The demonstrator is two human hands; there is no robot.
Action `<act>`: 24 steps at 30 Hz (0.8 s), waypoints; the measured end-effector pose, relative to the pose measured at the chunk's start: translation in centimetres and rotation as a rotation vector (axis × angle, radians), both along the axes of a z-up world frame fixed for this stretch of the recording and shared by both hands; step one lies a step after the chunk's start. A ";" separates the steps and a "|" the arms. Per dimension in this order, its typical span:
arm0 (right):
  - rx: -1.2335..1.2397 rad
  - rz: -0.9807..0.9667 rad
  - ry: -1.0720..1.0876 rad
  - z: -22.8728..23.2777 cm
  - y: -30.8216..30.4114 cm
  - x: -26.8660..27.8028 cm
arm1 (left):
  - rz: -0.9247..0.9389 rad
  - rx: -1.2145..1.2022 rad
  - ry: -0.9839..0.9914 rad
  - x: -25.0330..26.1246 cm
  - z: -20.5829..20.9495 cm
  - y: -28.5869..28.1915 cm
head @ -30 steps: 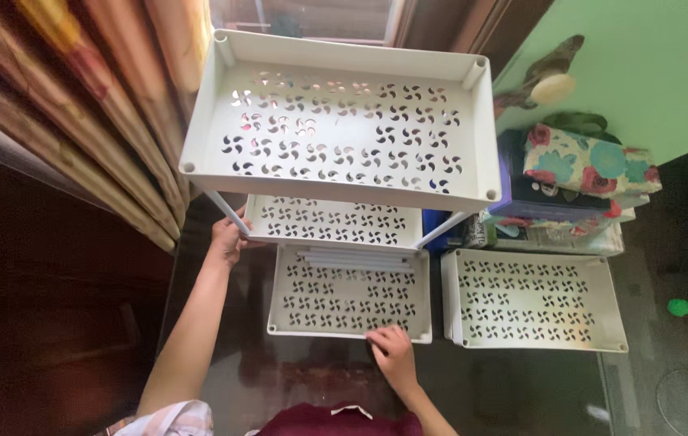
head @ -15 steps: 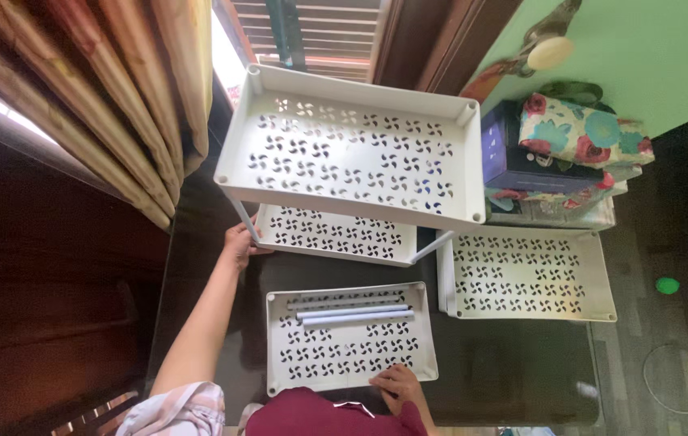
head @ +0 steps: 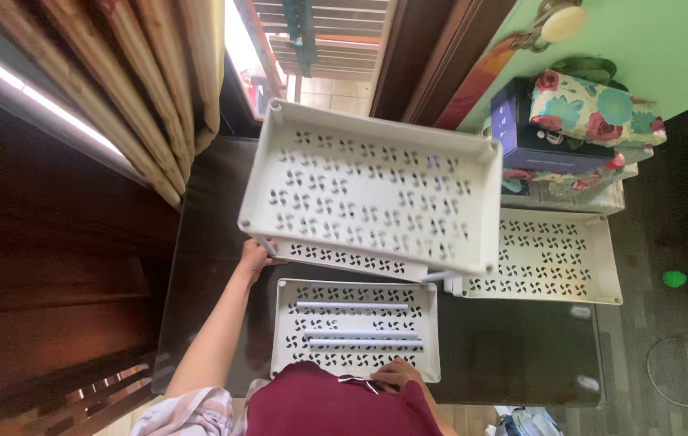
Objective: The person takes apart a white plastic storage rack on a glass table, pulling the perforated shelves off the white support poles and laying the parts out. They then rebuild the rack by fitting the shelves back onto the poles and pressing each tier into place.
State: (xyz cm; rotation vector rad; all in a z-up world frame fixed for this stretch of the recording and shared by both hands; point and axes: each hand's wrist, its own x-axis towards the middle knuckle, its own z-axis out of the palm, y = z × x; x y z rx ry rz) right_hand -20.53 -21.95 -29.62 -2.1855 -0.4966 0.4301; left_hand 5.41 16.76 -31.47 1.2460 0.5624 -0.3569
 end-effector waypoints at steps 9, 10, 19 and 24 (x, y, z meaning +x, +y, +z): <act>-0.098 0.044 0.076 0.1 0.4 -0.3 | -0.190 0.501 -0.112 -1.9 -0.2 -0.8; -0.087 0.034 0.103 0.3 0.4 -0.4 | -0.185 0.559 -0.169 -2.2 -0.4 -0.9; -0.283 -0.175 -0.061 2.1 -1.6 2.3 | -0.059 0.277 -0.067 -4.9 -1.8 -0.5; -0.342 -0.154 0.106 4.1 -1.5 2.5 | 0.025 0.330 -0.245 -10.0 -3.3 -0.6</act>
